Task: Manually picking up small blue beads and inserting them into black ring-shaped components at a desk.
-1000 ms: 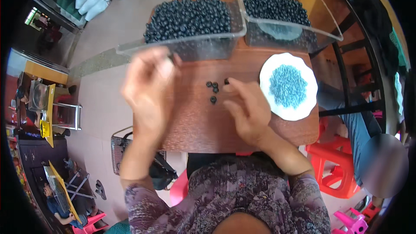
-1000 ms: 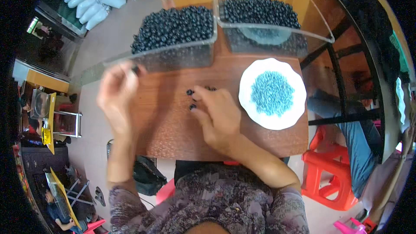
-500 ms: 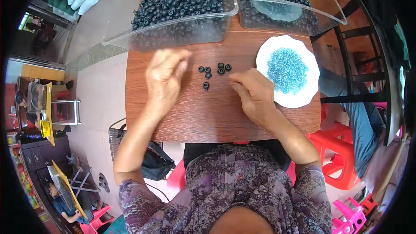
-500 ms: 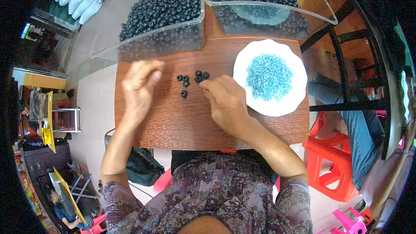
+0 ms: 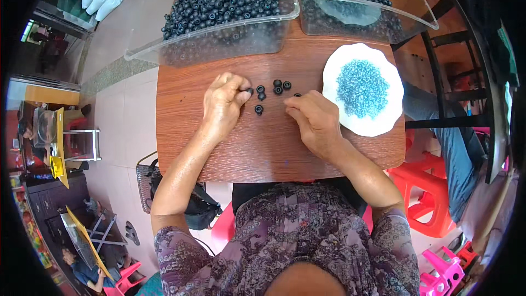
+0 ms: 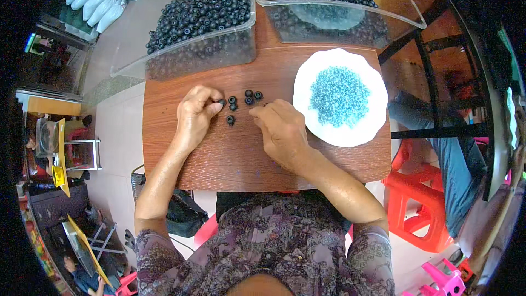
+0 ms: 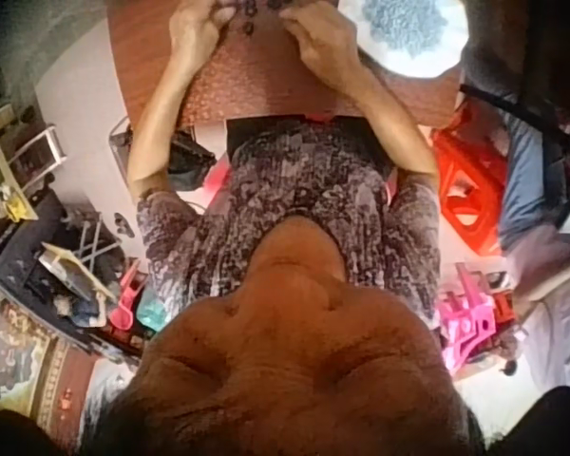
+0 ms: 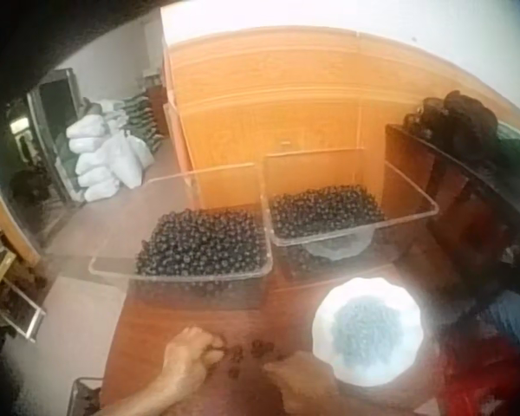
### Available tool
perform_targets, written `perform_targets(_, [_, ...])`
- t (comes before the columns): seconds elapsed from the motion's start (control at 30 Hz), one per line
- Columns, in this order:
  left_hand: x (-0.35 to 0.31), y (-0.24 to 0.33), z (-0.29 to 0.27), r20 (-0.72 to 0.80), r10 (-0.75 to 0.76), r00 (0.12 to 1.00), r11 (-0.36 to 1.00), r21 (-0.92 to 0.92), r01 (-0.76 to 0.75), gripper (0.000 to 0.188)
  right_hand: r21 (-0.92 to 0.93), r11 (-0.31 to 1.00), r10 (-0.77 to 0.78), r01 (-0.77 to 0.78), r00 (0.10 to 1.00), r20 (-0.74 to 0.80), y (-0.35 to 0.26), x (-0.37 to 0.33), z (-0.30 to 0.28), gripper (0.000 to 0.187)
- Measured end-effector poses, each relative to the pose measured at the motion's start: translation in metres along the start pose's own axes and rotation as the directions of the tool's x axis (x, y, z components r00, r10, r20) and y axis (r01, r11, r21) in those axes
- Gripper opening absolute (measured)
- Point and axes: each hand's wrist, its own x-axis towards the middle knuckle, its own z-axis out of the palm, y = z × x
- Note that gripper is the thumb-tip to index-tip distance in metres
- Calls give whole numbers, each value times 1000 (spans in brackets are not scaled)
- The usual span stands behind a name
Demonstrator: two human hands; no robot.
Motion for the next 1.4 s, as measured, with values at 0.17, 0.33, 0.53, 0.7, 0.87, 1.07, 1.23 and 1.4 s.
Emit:
perform_targets(0.17, [-12,8,-12,179,-362,915,494,-795,351,12,42,999,35,-35,999,2,-1,0,-1,19])
perform_targets(0.33, [-22,37,-16,350,-379,856,-103,-936,337,19,112,988,101,-104,994,38,-9,7,-2,18])
perform_targets(0.53, [-33,38,-8,384,-287,878,-224,-918,328,22,121,985,119,-124,991,55,-13,3,-4,18])
perform_targets(0.7, [-35,54,-6,443,-348,826,-248,-893,375,20,147,976,163,-163,987,14,-25,9,-6,22])
perform_targets(0.87, [-33,59,1,451,-362,816,-221,-892,394,21,96,995,-22,29,997,-70,-26,14,-3,22])
perform_targets(1.07, [-28,70,12,457,-379,805,-308,-883,356,21,31,998,-53,57,991,-119,-27,17,-10,24])
perform_targets(1.23, [-21,77,10,458,-311,833,-223,-887,405,24,-79,991,-117,108,987,-113,-24,18,-16,24])
perform_targets(1.4, [-14,82,14,516,-265,814,-260,-852,455,21,-197,965,-193,175,978,-76,-25,20,-26,26])
